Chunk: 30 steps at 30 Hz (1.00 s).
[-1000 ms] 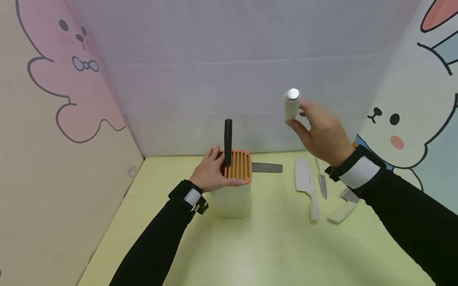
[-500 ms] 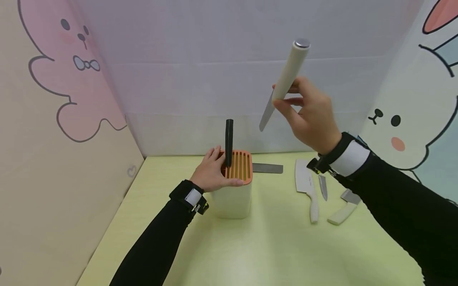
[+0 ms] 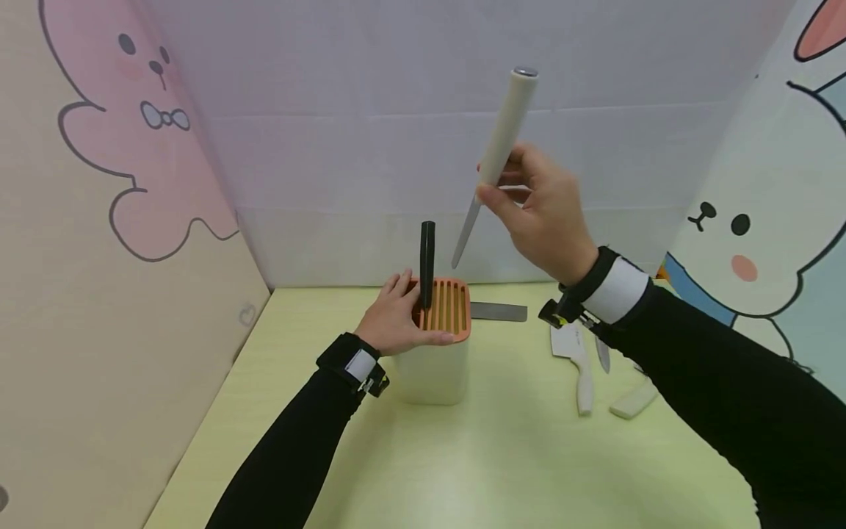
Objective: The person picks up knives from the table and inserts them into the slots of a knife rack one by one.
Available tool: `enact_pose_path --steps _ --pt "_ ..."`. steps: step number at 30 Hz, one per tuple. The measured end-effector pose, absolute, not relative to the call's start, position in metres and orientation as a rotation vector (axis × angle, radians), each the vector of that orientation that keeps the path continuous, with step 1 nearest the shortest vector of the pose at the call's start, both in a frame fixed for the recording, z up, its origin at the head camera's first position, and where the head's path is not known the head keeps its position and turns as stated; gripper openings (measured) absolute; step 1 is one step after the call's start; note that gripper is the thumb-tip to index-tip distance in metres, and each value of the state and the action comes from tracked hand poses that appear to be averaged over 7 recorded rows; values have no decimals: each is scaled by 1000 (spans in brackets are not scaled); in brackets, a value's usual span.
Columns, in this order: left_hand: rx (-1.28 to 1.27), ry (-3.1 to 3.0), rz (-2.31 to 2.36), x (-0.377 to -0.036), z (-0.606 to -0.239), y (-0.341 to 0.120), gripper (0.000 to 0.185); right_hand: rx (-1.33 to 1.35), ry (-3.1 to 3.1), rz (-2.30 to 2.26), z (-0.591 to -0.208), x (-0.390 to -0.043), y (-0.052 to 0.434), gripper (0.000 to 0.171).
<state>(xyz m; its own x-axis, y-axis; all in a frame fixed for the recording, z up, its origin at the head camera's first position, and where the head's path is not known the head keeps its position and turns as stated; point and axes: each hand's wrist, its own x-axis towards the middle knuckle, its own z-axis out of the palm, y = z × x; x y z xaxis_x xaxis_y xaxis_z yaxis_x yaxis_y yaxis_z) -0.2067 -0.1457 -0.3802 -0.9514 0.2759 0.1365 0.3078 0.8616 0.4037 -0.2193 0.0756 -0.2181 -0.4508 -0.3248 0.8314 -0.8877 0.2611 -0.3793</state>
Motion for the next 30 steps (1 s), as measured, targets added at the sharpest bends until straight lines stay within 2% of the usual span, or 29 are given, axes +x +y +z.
enact_pose_path --steps 17,30 --pt "-451 -2989 -666 -202 -375 -142 110 1076 -2058 1280 -236 -226 58 37" --pt "-439 -2993 -680 -201 -373 -140 109 993 -2263 1370 -251 -245 50 37"
